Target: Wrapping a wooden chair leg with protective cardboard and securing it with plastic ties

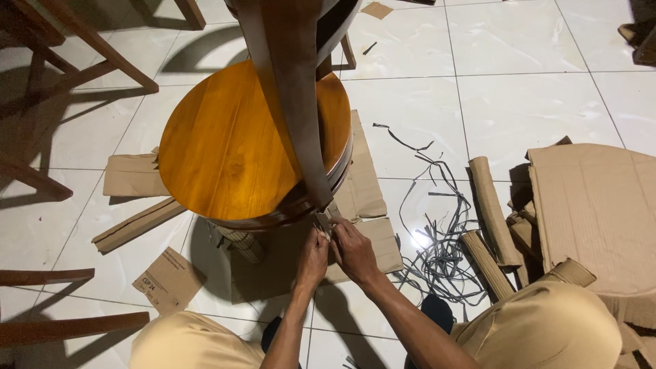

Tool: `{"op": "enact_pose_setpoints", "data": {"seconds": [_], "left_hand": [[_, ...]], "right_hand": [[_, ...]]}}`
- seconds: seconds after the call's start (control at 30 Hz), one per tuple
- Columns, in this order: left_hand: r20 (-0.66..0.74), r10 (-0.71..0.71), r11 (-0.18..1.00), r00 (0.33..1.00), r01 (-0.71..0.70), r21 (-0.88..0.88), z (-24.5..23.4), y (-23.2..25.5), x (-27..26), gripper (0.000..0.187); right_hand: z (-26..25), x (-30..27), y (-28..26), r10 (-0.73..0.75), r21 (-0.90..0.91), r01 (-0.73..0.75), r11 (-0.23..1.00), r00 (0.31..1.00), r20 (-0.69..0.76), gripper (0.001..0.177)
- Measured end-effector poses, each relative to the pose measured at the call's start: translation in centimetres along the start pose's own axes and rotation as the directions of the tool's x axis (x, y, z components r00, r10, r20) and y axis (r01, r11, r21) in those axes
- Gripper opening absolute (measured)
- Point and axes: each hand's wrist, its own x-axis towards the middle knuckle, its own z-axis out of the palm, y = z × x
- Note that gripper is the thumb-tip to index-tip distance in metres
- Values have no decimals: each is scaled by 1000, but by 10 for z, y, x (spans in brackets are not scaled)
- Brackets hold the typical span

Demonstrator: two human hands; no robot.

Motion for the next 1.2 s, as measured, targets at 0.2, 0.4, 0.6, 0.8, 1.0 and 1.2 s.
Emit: {"op": "enact_pose_setpoints", "data": {"seconds": [0.2,0.4,0.6,0.8,1.0,1.2], "left_hand": [[75,-67,972,995,82,-222,-9,10,-2,32],[72,-91,969,993,105,-223,-11,18,-10,26],[85,-96,972,992,112,-206,-6,9,-16,25],[70,-92,972,993,105,-212,-10,24,-19,23],[-25,-120,966,992,111,-236,-13,44,-23,23],[-43,-81,983,996,72,-169,-16,56,-23,24]], "right_hand": [[6,1,1,34,136,-24,990,997,-76,7],[3,4,-5,160,302,-112,947,977,-142,7],[17,0,5,229,425,-139,894,959,-168,9],[19,1,7,291,474,-162,865,933,-211,11],[16,6,7,301,478,-167,862,928,-220,11],[17,7,14,166,483,-91,871,980,-114,25]]}}
